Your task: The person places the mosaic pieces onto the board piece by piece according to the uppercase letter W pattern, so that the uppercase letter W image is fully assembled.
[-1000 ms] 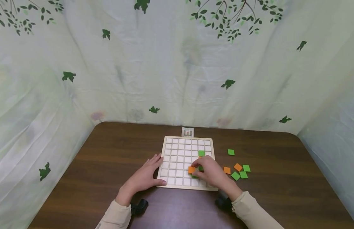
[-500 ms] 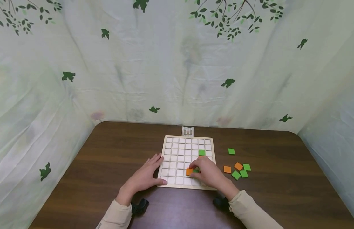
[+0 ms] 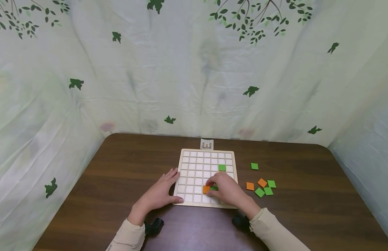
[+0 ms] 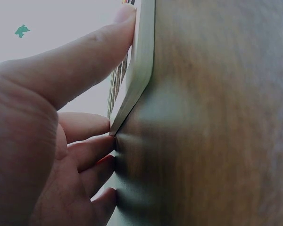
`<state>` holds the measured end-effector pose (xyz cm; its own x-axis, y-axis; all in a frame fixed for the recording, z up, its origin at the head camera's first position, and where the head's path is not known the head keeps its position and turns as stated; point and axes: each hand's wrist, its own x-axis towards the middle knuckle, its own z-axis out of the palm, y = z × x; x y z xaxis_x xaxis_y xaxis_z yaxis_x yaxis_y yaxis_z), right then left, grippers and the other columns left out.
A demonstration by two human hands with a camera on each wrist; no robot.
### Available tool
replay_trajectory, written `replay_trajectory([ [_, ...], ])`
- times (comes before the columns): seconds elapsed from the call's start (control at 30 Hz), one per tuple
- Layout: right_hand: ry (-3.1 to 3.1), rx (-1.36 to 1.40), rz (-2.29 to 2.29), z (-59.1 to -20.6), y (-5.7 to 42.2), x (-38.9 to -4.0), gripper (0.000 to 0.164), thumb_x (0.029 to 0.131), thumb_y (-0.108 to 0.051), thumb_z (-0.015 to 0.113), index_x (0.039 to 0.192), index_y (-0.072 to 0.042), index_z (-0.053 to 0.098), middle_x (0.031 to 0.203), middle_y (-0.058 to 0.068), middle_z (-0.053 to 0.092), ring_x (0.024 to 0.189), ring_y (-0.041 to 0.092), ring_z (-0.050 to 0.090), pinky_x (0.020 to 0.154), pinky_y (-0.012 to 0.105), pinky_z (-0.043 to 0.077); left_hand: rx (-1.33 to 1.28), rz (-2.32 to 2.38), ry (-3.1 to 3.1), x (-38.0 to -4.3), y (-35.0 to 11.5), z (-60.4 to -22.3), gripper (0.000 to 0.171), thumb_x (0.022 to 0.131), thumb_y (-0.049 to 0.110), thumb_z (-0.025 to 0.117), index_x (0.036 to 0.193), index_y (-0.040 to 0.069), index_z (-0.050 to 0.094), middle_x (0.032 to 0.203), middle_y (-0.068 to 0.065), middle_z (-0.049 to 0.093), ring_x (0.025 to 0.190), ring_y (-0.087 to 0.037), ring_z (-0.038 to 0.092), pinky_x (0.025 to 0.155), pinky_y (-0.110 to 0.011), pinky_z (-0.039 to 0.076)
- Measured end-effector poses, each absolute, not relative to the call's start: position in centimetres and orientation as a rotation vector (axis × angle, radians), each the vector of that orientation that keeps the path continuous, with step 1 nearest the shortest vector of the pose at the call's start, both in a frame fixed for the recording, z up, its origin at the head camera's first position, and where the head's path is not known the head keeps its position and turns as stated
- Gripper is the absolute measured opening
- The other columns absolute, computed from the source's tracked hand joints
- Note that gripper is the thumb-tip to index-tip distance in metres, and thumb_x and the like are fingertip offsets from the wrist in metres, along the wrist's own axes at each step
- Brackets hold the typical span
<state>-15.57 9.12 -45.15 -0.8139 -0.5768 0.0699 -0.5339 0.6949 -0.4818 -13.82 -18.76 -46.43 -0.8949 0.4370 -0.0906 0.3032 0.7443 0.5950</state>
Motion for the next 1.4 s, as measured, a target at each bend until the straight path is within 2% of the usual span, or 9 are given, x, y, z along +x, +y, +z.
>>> replay_trajectory([
  [0.47,2.818,-0.909,-0.718,-45.3,9.1,-15.8,0.021,0.082,-0.021,0.085,0.098,-0.010,0.077,0.090,-0.004,0.069,0.088,0.015,0.057,0.082,0.035,0.051,0.585,0.873,2.726,-13.9,-18.5,-46.4,0.095,0.083,0.040,0.082,0.153,-0.005,0.036,0.163,-0.020,0.025,0.152,-0.037,0.017,0.121,-0.055,0.017],
  [0.7,2.826,-0.929,-0.780,-45.3,9.5,-15.7,0.023,0.082,-0.019,0.085,0.100,-0.010,0.076,0.094,-0.003,0.068,0.091,0.016,0.057,0.084,0.036,0.051,0.605,0.868,2.724,-14.1,-18.5,-46.5,0.094,0.083,0.039,0.082,0.153,-0.005,0.035,0.163,-0.021,0.025,0.152,-0.037,0.017,0.121,-0.055,0.017],
  [1.0,2.813,-0.831,-0.926,-45.0,11.6,-15.5,0.027,0.082,-0.020,0.085,0.105,-0.010,0.076,0.097,-0.002,0.069,0.091,0.019,0.057,0.077,0.036,0.052,0.638,0.862,2.726,-14.2,-18.6,-46.6,0.095,0.084,0.039,0.081,0.153,-0.006,0.034,0.163,-0.022,0.024,0.152,-0.037,0.016,0.122,-0.054,0.015],
  [1.2,2.829,-0.752,-0.998,-44.7,13.1,-15.4,0.026,0.082,-0.019,0.085,0.105,-0.009,0.076,0.101,0.000,0.071,0.097,0.022,0.060,0.083,0.042,0.052,0.633,0.864,2.729,-14.2,-18.7,-46.6,0.095,0.084,0.039,0.081,0.153,-0.006,0.034,0.163,-0.022,0.024,0.152,-0.036,0.016,0.122,-0.055,0.015],
  [1.4,2.867,-0.658,-1.007,-44.8,15.2,-15.2,0.028,0.083,-0.018,0.084,0.109,-0.010,0.075,0.103,-0.001,0.070,0.098,0.022,0.059,0.084,0.042,0.052,0.626,0.862,2.729,-14.2,-18.8,-46.7,0.095,0.084,0.039,0.081,0.153,-0.006,0.034,0.163,-0.021,0.024,0.152,-0.036,0.016,0.122,-0.055,0.015],
])
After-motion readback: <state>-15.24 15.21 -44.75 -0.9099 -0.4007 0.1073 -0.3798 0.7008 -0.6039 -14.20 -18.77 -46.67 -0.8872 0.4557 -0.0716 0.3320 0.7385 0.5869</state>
